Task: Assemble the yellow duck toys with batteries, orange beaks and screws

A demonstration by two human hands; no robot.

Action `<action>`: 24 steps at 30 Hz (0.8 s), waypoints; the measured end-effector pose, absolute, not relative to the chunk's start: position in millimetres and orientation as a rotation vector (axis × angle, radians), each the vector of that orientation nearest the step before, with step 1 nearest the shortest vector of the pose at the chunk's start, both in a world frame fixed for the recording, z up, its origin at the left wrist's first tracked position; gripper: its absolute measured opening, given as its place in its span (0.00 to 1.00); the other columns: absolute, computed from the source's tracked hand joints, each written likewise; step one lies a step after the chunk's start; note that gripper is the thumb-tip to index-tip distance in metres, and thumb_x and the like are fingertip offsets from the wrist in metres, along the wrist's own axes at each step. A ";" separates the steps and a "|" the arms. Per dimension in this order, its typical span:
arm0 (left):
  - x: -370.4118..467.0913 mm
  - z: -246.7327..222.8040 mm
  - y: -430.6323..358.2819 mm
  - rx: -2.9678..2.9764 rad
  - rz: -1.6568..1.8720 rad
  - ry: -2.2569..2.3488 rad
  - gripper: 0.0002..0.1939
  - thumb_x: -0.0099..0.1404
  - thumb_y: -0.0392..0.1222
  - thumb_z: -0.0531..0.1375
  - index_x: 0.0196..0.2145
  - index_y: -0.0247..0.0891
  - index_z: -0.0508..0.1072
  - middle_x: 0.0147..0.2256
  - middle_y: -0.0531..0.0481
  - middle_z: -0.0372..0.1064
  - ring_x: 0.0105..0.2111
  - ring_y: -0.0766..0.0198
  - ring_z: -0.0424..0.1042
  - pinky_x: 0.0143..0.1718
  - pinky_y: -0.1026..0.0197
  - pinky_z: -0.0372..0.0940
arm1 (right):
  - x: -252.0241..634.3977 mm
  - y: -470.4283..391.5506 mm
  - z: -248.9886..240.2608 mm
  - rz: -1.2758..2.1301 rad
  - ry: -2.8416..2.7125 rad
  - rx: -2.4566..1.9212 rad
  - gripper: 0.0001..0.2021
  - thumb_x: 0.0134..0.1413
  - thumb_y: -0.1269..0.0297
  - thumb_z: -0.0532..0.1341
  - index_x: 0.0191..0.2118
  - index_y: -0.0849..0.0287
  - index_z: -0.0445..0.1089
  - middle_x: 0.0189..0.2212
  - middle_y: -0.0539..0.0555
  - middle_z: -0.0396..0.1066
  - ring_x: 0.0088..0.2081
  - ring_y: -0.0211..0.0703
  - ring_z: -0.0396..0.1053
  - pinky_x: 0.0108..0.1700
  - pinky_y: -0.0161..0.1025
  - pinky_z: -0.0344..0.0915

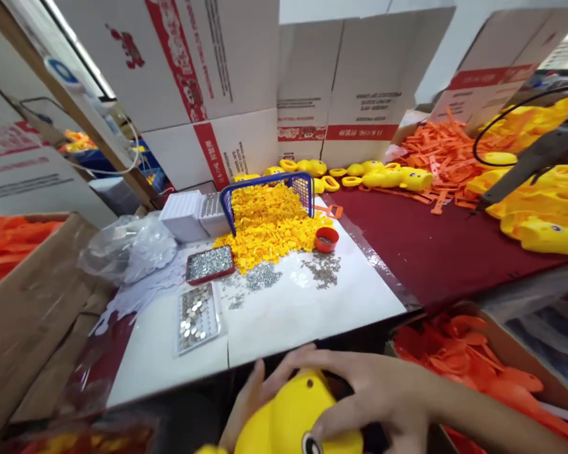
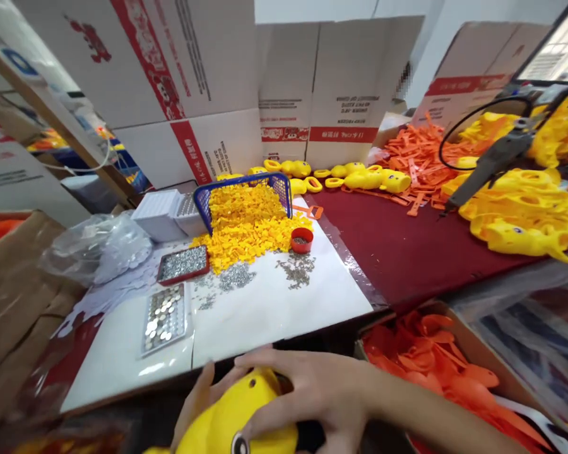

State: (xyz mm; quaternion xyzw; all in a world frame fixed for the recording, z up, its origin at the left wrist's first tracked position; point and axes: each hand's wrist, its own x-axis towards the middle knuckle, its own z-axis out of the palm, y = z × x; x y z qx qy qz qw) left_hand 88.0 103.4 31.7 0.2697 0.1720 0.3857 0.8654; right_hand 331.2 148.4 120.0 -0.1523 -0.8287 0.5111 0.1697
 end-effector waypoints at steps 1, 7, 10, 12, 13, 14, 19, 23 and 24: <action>89.3 32.5 96.6 0.536 0.814 0.370 0.44 0.60 0.65 0.64 0.66 0.40 0.62 0.55 0.37 0.73 0.53 0.39 0.75 0.50 0.42 0.72 | 323.9 148.9 116.1 1.441 -2.403 -0.304 0.27 0.48 0.71 0.62 0.56 0.52 0.73 0.68 0.64 0.56 0.66 0.52 0.63 0.65 0.46 0.61; 83.5 47.6 58.1 0.276 1.099 0.679 0.60 0.47 0.53 0.75 0.71 0.45 0.50 0.55 0.37 0.72 0.52 0.35 0.75 0.49 0.44 0.73 | 283.6 156.4 78.9 1.249 -2.215 -0.566 0.29 0.59 0.75 0.55 0.65 0.54 0.61 0.68 0.67 0.52 0.63 0.49 0.64 0.63 0.51 0.63; 82.6 61.2 50.3 0.371 1.503 1.300 0.61 0.46 0.50 0.77 0.71 0.50 0.50 0.60 0.41 0.69 0.57 0.39 0.72 0.53 0.50 0.71 | 260.2 145.9 71.1 1.661 -1.826 -0.841 0.19 0.69 0.64 0.51 0.63 0.55 0.60 0.55 0.64 0.68 0.52 0.44 0.71 0.57 0.49 0.69; 87.6 69.7 45.7 0.474 1.679 1.615 0.57 0.49 0.49 0.76 0.70 0.51 0.52 0.65 0.44 0.64 0.63 0.43 0.65 0.59 0.52 0.67 | 242.9 136.9 71.9 1.945 -1.670 -0.760 0.22 0.69 0.54 0.53 0.64 0.56 0.58 0.54 0.63 0.68 0.53 0.46 0.71 0.56 0.50 0.69; 90.8 73.5 42.9 0.532 1.738 1.672 0.52 0.53 0.50 0.74 0.69 0.52 0.55 0.67 0.45 0.61 0.66 0.44 0.62 0.62 0.51 0.65 | 234.2 132.9 73.0 2.025 -1.653 -0.676 0.28 0.66 0.51 0.57 0.66 0.56 0.55 0.58 0.64 0.66 0.57 0.49 0.68 0.59 0.51 0.67; 93.6 76.8 39.6 0.596 1.790 1.661 0.45 0.57 0.51 0.72 0.68 0.52 0.59 0.68 0.46 0.59 0.68 0.45 0.59 0.64 0.50 0.63 | 225.8 129.7 74.1 2.059 -1.645 -0.604 0.35 0.61 0.49 0.63 0.68 0.56 0.51 0.62 0.65 0.61 0.62 0.51 0.64 0.63 0.53 0.62; 76.1 82.4 26.0 0.703 1.919 1.336 0.22 0.68 0.54 0.62 0.56 0.46 0.77 0.67 0.45 0.62 0.69 0.43 0.55 0.67 0.46 0.59 | 191.7 129.1 77.8 2.141 -1.489 -0.551 0.60 0.31 0.52 0.80 0.69 0.57 0.48 0.64 0.65 0.59 0.65 0.55 0.58 0.68 0.51 0.53; 35.0 74.2 32.9 0.487 1.918 1.315 0.25 0.63 0.55 0.66 0.54 0.41 0.78 0.60 0.39 0.71 0.59 0.43 0.71 0.53 0.52 0.74 | 171.6 139.8 77.3 2.387 -1.339 -0.344 0.46 0.40 0.45 0.75 0.62 0.60 0.61 0.52 0.61 0.71 0.49 0.47 0.71 0.55 0.46 0.67; 27.8 71.7 36.8 0.442 1.922 1.340 0.26 0.62 0.56 0.67 0.53 0.41 0.79 0.59 0.39 0.73 0.57 0.44 0.73 0.52 0.54 0.74 | 166.4 141.2 74.6 2.418 -1.293 -0.321 0.44 0.41 0.44 0.74 0.61 0.60 0.62 0.51 0.60 0.72 0.47 0.45 0.71 0.53 0.44 0.67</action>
